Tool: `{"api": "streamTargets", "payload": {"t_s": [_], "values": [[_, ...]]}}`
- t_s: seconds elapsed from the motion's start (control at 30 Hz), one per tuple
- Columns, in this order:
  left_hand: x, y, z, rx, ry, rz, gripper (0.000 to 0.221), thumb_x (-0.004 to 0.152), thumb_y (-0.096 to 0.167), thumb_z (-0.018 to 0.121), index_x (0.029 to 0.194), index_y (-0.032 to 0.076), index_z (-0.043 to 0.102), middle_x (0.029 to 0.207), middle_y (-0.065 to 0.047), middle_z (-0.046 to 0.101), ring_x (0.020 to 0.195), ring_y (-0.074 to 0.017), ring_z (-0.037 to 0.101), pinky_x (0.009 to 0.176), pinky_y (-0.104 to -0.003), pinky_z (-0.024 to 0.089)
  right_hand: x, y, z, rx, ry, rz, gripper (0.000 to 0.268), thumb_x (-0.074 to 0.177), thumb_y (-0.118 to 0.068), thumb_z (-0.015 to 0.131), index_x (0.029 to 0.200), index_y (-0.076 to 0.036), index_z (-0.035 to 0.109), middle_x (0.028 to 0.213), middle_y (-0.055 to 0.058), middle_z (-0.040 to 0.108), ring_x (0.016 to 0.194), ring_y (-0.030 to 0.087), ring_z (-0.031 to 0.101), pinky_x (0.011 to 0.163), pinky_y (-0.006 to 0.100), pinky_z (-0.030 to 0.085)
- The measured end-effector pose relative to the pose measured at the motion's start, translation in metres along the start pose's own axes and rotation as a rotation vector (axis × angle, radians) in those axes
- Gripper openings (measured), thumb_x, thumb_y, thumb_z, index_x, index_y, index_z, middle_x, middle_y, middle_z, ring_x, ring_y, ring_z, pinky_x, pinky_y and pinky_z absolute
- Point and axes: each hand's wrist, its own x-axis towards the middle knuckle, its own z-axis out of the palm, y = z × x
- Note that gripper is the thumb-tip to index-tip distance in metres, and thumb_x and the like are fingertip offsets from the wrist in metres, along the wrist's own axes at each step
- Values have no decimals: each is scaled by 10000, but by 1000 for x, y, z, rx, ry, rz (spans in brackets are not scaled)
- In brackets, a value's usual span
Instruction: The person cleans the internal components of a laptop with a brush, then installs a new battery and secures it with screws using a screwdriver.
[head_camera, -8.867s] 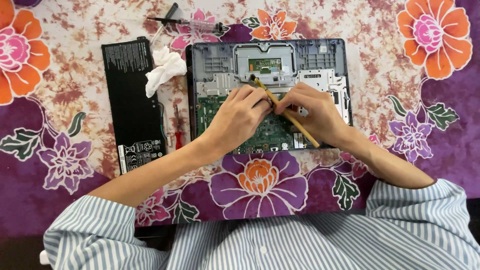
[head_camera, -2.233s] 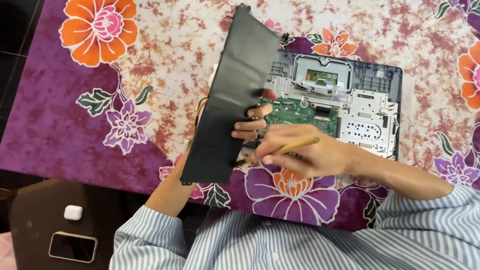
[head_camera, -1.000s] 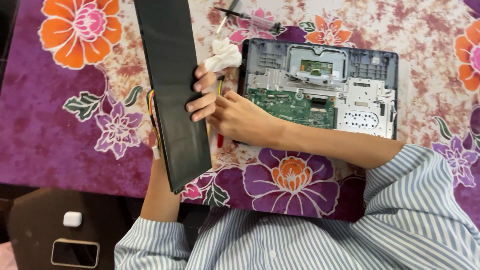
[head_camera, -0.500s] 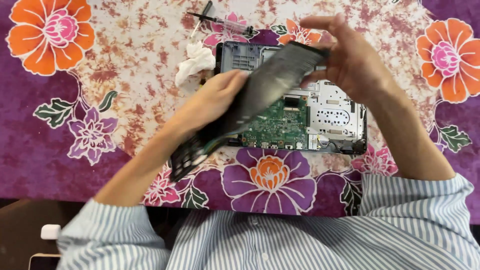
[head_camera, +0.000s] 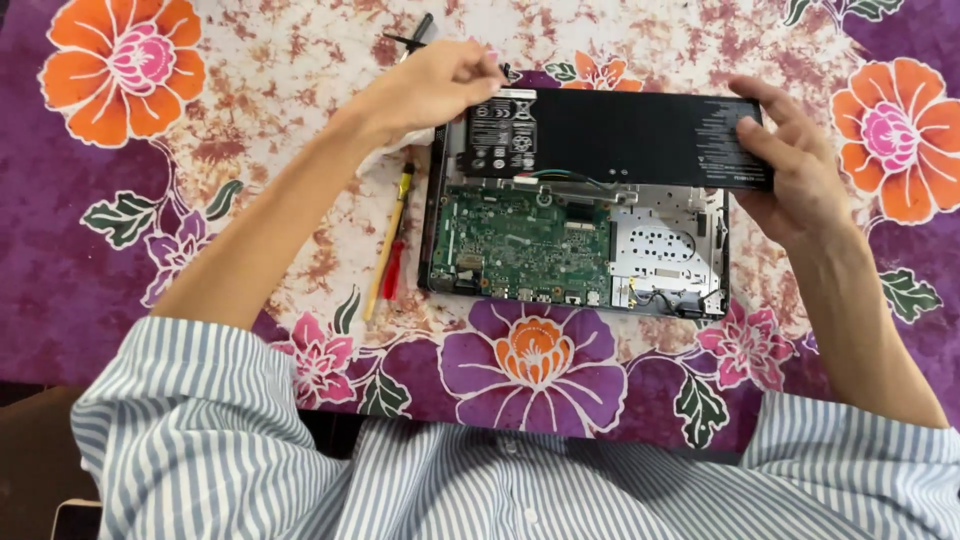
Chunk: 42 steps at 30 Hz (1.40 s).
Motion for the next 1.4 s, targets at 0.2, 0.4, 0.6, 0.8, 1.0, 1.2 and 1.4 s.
{"api": "streamTargets", "payload": {"t_s": [0.2,0.4,0.6,0.8,1.0,1.2,1.4], "values": [[-10,-23,2,-313,79,-120,316,1021,11,545,1325,95,542,1096,-79,678,900,-142,733,841,-237,675,12,24,-5,60,-25,-71,517,1046,-167,639,1525,-118,450,1165,106,651,956,124,709,830,232,675],[-1,-37,2,-263,206,-69,433,920,-35,663,1289,157,541,1218,-87,706,953,-143,751,867,-262,659,30,21,2,-18,15,-48,435,1149,-84,496,1547,-187,351,1190,167,614,1026,190,669,871,317,666],[7,-54,11,-183,234,-62,533,853,-57,732,1328,114,562,1338,-183,654,1002,-199,750,912,-309,654,33,33,-4,-32,-63,-74,460,1129,-93,524,1544,-75,328,1133,188,600,966,202,672,885,332,668],[-1,-52,16,-207,248,-64,567,824,-107,745,1303,146,575,1357,-198,640,973,-192,756,870,-321,683,20,28,6,-213,-37,-22,405,1155,-71,450,1526,-82,288,981,204,604,886,283,672,817,428,662],[-3,-53,17,-150,286,-47,570,802,-54,803,1286,160,591,1325,-176,672,895,-167,772,832,-313,684,21,34,-1,-204,-30,15,420,1158,-83,460,1553,-83,318,930,151,591,865,218,642,793,360,638],[-12,-53,18,-193,259,-58,533,801,-74,795,1245,149,602,1318,-162,670,887,-167,774,817,-310,692,19,35,2,-178,-59,27,417,1151,-80,462,1530,-47,289,1016,235,585,903,298,652,810,461,658],[-13,-61,27,-186,294,-43,552,784,-90,812,1251,113,598,1299,-181,673,801,-159,777,735,-272,707,18,41,-3,-208,-57,34,424,1146,-110,509,1513,-49,304,1024,261,599,850,308,651,724,441,646]]}}
